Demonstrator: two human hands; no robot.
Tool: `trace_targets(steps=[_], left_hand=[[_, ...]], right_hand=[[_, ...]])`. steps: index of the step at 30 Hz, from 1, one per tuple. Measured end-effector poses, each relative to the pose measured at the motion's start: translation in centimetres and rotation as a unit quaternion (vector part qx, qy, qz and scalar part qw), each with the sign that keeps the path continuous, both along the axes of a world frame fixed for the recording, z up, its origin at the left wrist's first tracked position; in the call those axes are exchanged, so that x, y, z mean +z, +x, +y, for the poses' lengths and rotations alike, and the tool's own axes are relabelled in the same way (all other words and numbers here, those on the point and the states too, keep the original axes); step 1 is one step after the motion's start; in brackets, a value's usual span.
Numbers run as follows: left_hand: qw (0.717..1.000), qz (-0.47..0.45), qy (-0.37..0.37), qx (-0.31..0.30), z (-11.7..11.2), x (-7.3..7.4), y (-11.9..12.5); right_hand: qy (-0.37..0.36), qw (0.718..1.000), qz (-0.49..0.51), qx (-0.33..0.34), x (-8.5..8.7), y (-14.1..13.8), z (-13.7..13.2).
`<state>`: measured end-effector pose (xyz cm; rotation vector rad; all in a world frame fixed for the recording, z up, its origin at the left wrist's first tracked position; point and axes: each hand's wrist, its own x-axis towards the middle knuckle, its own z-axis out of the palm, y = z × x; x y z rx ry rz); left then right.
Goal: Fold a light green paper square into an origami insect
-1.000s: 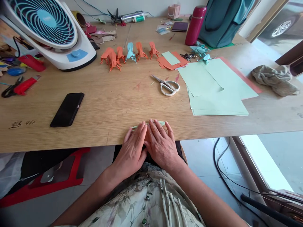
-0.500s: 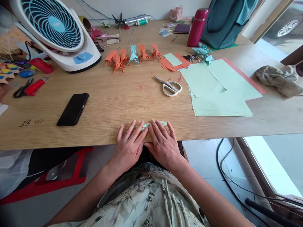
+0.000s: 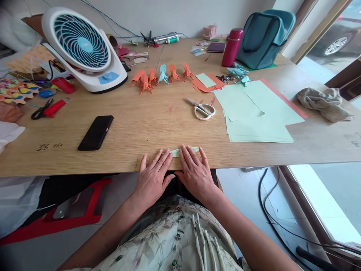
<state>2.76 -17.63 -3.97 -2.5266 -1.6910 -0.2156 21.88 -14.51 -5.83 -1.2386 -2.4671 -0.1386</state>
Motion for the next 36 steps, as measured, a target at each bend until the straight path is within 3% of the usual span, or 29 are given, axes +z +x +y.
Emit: trace_targets(steps=[12,16,21,24,29,36], left_hand=[[1.0,0.004,-0.009,0.023,-0.4,0.3,-0.8],[0.999,-0.014,-0.001,-0.042,0.4,0.7,0.7],[0.993,-0.028,-0.004,-0.112,1.3,-0.1,1.2],[0.99,-0.027,0.016,-0.137,1.1,-0.5,0.4],[0.985,-0.064,0.072,-0.142,0.5,-1.3,-0.2],[0.97,-0.131,0.168,-0.12,0.9,-2.9,0.6]], right_hand=[[0.016,1.0,0.003,-0.007,-0.2,-0.3,0.1],[0.011,1.0,0.007,-0.009,-0.1,-0.7,0.0],[-0.015,0.999,0.04,0.004,0.1,-0.1,-0.6],[-0.03,0.997,0.071,0.027,0.1,1.3,-1.2],[0.006,0.99,0.139,0.016,-0.4,3.5,-1.8],[0.041,0.984,0.174,0.017,-1.1,3.6,-1.7]])
